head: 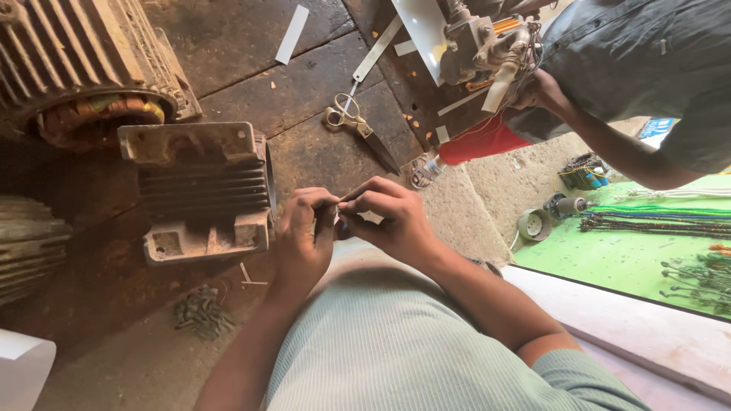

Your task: The person cuts small strips of white material with shears and inserts them into slots on a motor housing. They repeatedly pick up the housing, insert strips, and place it back on the workbench. Another person is visible working nearby.

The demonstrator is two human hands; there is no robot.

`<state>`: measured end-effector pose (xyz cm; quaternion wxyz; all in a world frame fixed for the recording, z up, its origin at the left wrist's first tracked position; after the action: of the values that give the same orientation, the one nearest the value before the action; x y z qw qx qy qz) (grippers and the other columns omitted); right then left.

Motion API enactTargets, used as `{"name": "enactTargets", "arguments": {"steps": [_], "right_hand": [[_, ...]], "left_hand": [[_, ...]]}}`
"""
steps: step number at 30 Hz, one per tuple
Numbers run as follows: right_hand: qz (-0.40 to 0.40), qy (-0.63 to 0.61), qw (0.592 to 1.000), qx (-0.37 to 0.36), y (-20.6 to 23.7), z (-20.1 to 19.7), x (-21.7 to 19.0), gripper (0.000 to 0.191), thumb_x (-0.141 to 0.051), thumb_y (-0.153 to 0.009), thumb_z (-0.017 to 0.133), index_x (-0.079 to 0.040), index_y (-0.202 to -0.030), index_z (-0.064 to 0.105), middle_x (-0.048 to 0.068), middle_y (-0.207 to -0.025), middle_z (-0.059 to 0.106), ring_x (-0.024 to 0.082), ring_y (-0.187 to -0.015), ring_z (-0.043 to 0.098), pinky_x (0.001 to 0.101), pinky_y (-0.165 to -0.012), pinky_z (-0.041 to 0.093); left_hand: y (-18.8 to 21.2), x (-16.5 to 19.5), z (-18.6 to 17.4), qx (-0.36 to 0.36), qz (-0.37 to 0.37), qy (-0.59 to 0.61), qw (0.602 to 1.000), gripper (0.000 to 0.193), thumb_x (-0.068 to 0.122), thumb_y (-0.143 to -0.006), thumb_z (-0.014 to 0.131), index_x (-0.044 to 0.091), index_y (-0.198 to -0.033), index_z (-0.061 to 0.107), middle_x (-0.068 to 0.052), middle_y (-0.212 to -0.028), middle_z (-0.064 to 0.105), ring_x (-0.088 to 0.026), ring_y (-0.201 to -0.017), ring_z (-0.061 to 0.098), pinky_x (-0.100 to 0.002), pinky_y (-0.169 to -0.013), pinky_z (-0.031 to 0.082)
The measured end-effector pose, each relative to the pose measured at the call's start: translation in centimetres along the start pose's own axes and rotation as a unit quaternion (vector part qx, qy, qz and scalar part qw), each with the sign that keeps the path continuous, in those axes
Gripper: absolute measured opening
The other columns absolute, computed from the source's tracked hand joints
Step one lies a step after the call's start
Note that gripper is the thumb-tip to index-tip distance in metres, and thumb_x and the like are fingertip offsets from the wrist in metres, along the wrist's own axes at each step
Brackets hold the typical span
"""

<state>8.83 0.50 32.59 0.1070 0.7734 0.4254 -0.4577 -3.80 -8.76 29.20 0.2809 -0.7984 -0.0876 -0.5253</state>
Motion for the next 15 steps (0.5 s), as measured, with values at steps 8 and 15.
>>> {"name": "enactTargets", "arguments": {"steps": [8,15], "right_hand": [[0.135,-0.243,0.96,0.021,-0.6,1.4,4.8,0.01,0.0,-0.095,0.073,0.0,-0.104,0.067,0.003,-0.098,0.068,0.007,-0.087,0.067,0.024,-0.077,0.058],[0.058,-0.096,0.993,0.021,-0.4,-0.4,6.1,0.013,0.001,-0.095,0.074,0.0,-0.108,0.071,0.005,-0.103,0.071,0.009,-0.095,0.072,0.0255,-0.081,0.061]], "left_hand": [[-0.4,-3.2,2.4,0.016,-0.157,0.165,0.974,0.013,0.002,-0.103,0.061,0.007,-0.115,0.058,-0.008,-0.102,0.065,-0.018,-0.094,0.065,-0.031,-0.083,0.055],[-2.3,-2.0,2.3,-0.012,-0.095,0.08,0.992,0.01,0.013,-0.1,0.068,0.004,-0.106,0.067,-0.007,-0.101,0.066,-0.017,-0.09,0.066,-0.031,-0.078,0.055]]}}
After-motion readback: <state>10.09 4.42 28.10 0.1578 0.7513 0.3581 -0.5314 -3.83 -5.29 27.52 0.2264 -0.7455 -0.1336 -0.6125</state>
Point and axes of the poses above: each hand's wrist, its own y-axis away from the middle knuckle, its own z-axis out of the palm, x = y × z, the point moved 6 cm from there along -y, towards the middle knuckle
